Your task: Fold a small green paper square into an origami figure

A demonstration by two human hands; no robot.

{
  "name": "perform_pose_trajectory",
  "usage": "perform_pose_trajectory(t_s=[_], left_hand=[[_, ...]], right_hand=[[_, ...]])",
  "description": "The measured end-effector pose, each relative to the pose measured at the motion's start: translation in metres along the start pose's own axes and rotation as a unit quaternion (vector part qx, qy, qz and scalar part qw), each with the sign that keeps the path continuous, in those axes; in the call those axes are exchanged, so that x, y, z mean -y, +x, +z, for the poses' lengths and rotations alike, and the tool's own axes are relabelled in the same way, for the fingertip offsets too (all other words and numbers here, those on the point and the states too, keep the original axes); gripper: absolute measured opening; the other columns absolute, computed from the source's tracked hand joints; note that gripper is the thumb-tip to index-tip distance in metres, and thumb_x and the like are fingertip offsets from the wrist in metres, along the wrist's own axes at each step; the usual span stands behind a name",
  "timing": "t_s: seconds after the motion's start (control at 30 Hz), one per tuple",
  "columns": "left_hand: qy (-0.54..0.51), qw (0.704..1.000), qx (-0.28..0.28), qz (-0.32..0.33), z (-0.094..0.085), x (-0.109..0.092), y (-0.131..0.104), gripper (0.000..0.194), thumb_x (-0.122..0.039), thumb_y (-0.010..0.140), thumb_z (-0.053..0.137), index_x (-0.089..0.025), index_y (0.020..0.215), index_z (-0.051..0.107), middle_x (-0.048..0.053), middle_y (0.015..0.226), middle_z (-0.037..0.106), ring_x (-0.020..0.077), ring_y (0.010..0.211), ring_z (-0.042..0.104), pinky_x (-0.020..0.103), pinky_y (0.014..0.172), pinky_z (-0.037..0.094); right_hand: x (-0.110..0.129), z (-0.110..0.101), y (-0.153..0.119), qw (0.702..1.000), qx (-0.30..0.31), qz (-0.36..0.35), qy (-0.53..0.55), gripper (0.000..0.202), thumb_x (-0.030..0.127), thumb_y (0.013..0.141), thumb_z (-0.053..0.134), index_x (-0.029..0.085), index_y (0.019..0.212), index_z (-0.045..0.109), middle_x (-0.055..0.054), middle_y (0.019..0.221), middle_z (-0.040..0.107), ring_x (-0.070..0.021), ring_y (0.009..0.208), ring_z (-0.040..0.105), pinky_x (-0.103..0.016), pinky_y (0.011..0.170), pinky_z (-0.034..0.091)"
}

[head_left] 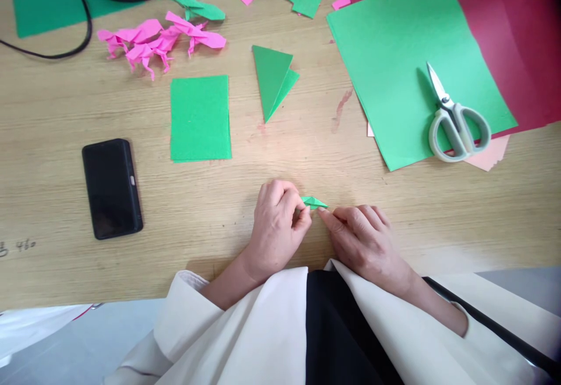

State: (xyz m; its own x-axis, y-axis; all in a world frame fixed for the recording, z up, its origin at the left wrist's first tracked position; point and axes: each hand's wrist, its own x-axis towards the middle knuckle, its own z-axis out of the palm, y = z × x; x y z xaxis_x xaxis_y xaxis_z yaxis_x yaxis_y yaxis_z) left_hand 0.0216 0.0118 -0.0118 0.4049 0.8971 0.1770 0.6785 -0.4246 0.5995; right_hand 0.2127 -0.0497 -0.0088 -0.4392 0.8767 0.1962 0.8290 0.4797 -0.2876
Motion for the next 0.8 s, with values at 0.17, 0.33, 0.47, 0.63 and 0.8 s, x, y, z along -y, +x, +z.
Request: perform_pose_trajectory(t_s=[0.17, 0.33, 0.47, 0.63, 0.8], left_hand=[[-0.001, 1.000, -0.001, 0.001, 0.0004, 0.0004, 0.0001, 0.015, -0.010, 0.083, 0.062, -0.019, 0.079, 0.050, 0.006, 0.097, 0.054, 0.0199, 0.092, 0.052, 0.036, 0.083, 0.045], [0.000, 1.000, 0.000, 0.000, 0.0003, 0.0001, 0.0002, 0.015, -0.010, 0.083, 0.062, -0.019, 0.079, 0.050, 0.006, 0.097, 0.054, 0.0204, 0.093, 0.052, 0.036, 0.083, 0.044], [0.002, 1.000, 0.002, -0.005, 0.0004, -0.0007, 0.0003, 0.014, -0.010, 0.084, 0.060, -0.019, 0.079, 0.050, 0.006, 0.098, 0.054, 0.0208, 0.093, 0.052, 0.036, 0.083, 0.044], [-0.005, 1.000, 0.003, -0.013, -0.0005, -0.0020, 0.0003, 0.015, -0.009, 0.084, 0.059, -0.019, 0.082, 0.048, 0.006, 0.097, 0.054, 0.0215, 0.095, 0.052, 0.036, 0.085, 0.044], [-0.020, 0.999, 0.025, -0.029, -0.0049, -0.0049, 0.0021, 0.016, -0.008, 0.086, 0.056, -0.020, 0.093, 0.049, 0.005, 0.097, 0.056, 0.0216, 0.095, 0.052, 0.036, 0.085, 0.043]], right_hand=[[-0.0013, 0.0005, -0.0013, 1.000, -0.016, -0.004, -0.011, 0.034, 0.010, 0.092, 0.056, 0.012, 0.126, 0.059, -0.009, 0.094, 0.063, -0.0208, 0.079, 0.052, -0.038, 0.069, 0.038], [-0.0006, -0.0013, -0.0007, 0.999, -0.024, 0.012, -0.027, 0.031, 0.009, 0.090, 0.061, 0.012, 0.120, 0.063, -0.008, 0.091, 0.064, -0.0199, 0.076, 0.049, -0.036, 0.068, 0.038], [0.0006, -0.0031, -0.0008, 0.999, -0.028, 0.026, -0.034, 0.031, 0.009, 0.089, 0.061, 0.011, 0.120, 0.064, -0.008, 0.089, 0.064, -0.0199, 0.076, 0.049, -0.036, 0.069, 0.038], [0.0009, -0.0032, -0.0027, 0.998, -0.029, 0.029, -0.044, 0.032, 0.009, 0.090, 0.060, 0.012, 0.121, 0.063, -0.007, 0.088, 0.063, -0.0196, 0.076, 0.050, -0.035, 0.069, 0.039], [0.0009, -0.0039, -0.0032, 0.998, -0.023, 0.026, -0.050, 0.032, 0.010, 0.091, 0.059, 0.012, 0.123, 0.063, -0.008, 0.091, 0.064, -0.0202, 0.078, 0.051, -0.035, 0.069, 0.040]])
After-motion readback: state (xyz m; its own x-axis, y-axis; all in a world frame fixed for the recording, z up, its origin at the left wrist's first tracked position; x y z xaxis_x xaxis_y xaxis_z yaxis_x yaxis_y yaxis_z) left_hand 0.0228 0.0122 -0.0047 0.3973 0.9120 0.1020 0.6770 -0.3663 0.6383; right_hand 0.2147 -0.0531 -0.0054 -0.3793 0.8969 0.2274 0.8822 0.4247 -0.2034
